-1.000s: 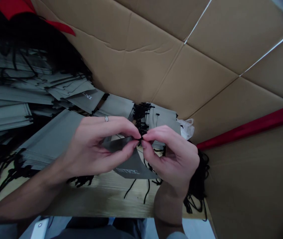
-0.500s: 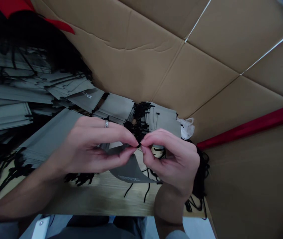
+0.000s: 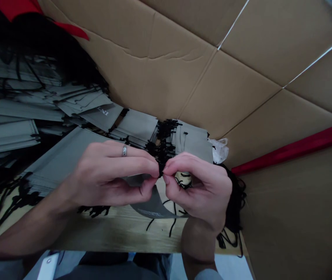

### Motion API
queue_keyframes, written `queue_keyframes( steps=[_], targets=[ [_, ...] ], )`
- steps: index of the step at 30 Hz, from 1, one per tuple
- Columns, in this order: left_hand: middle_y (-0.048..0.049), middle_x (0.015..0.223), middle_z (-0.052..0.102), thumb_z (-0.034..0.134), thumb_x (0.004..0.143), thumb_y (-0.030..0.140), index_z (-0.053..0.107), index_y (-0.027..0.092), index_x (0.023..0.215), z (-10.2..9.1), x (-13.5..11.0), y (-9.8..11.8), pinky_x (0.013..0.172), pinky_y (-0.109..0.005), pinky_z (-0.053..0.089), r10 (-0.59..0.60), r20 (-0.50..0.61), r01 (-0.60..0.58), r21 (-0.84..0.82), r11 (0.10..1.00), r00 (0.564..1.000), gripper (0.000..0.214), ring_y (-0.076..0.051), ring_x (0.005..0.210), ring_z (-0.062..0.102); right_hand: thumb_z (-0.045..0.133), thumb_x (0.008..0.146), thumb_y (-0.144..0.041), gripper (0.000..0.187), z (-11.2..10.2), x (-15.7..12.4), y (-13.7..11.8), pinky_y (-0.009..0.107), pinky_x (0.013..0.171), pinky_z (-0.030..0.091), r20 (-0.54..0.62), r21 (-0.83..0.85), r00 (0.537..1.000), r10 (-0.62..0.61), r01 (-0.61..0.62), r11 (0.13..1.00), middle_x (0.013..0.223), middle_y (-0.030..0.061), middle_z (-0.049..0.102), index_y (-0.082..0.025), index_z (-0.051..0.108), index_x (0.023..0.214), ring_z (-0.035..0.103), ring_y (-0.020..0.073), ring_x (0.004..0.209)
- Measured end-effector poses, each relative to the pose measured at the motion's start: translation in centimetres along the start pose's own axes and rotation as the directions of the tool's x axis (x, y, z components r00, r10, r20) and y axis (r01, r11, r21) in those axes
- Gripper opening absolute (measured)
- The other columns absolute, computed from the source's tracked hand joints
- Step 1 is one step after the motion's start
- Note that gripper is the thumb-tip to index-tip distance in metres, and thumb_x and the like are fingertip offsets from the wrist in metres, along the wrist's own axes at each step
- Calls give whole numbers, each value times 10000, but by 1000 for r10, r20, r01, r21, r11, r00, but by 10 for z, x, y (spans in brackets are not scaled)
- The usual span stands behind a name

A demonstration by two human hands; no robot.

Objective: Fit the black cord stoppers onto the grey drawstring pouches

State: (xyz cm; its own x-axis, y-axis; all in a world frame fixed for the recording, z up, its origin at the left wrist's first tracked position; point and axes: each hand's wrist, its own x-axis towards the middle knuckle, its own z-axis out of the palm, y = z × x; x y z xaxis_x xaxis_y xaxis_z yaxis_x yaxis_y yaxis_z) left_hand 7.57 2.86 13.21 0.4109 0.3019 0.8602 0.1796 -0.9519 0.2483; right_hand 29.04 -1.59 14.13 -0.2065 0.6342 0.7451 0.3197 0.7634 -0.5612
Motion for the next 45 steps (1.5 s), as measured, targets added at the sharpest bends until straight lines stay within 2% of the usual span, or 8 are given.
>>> queue_keyframes(
  steps=[9,13,16,19,22,29,37,45],
  targets=[
    [30,937,829,829,918,99,753,226,1059,8,0,-6,761,-149,641,-200,23,200,-232,952,980,205,-93,795,796,759,871,9,232,-3,-2,4,289,713,610,-72,28,992,100,-99,995,869,-23,786,-214,796,925,746,145,795],
    [1,1022,815,737,1062,317,759,236,1193,7,4,-14,695,-173,628,-391,408,540,-365,758,825,156,-119,836,768,774,882,6,243,-3,-2,6,298,733,599,-172,-46,983,68,-77,996,874,-30,779,-230,793,941,741,150,817],
    [12,805,743,632,1120,398,785,215,997,4,5,-18,553,-194,496,-392,530,604,-317,732,752,268,-118,682,656,811,910,-50,233,-7,-3,11,320,764,606,-166,-26,983,79,-84,996,936,-14,773,-242,805,1042,728,164,849],
    [14,711,686,624,1109,360,767,198,880,1,4,-18,525,-219,419,-382,475,545,-273,793,793,314,-114,612,588,908,923,-168,450,-18,-3,18,346,824,643,1,25,998,63,-63,998,1128,30,791,-261,769,1341,740,195,961],
    [33,651,613,608,1104,301,756,201,868,-1,5,-14,527,-237,369,-332,452,469,-234,852,828,296,-98,564,513,907,973,-198,321,-26,-2,23,327,805,647,204,-19,979,-4,8,1000,1105,42,829,-236,795,1271,762,184,933],
    [17,662,564,556,1133,463,656,183,730,18,10,-8,514,-227,352,-583,344,672,-270,689,736,500,-115,611,478,834,1002,-136,103,-9,-2,13,276,700,617,-26,-172,999,42,-46,984,900,-8,811,-230,799,1024,740,141,778],
    [15,492,451,592,1077,642,473,201,523,51,6,-17,474,-250,345,-780,180,745,-482,461,599,718,-103,491,406,714,1015,-104,118,18,-3,8,269,713,619,87,-181,996,-34,50,982,858,-7,792,-210,764,996,720,126,738],
    [17,508,408,496,1082,797,437,206,544,54,2,-17,466,-284,249,-737,53,685,-419,596,674,801,-103,494,345,713,1034,-119,134,18,-7,4,261,664,574,113,-317,993,-40,74,945,782,-19,765,-207,742,937,672,110,658]
  ],
)
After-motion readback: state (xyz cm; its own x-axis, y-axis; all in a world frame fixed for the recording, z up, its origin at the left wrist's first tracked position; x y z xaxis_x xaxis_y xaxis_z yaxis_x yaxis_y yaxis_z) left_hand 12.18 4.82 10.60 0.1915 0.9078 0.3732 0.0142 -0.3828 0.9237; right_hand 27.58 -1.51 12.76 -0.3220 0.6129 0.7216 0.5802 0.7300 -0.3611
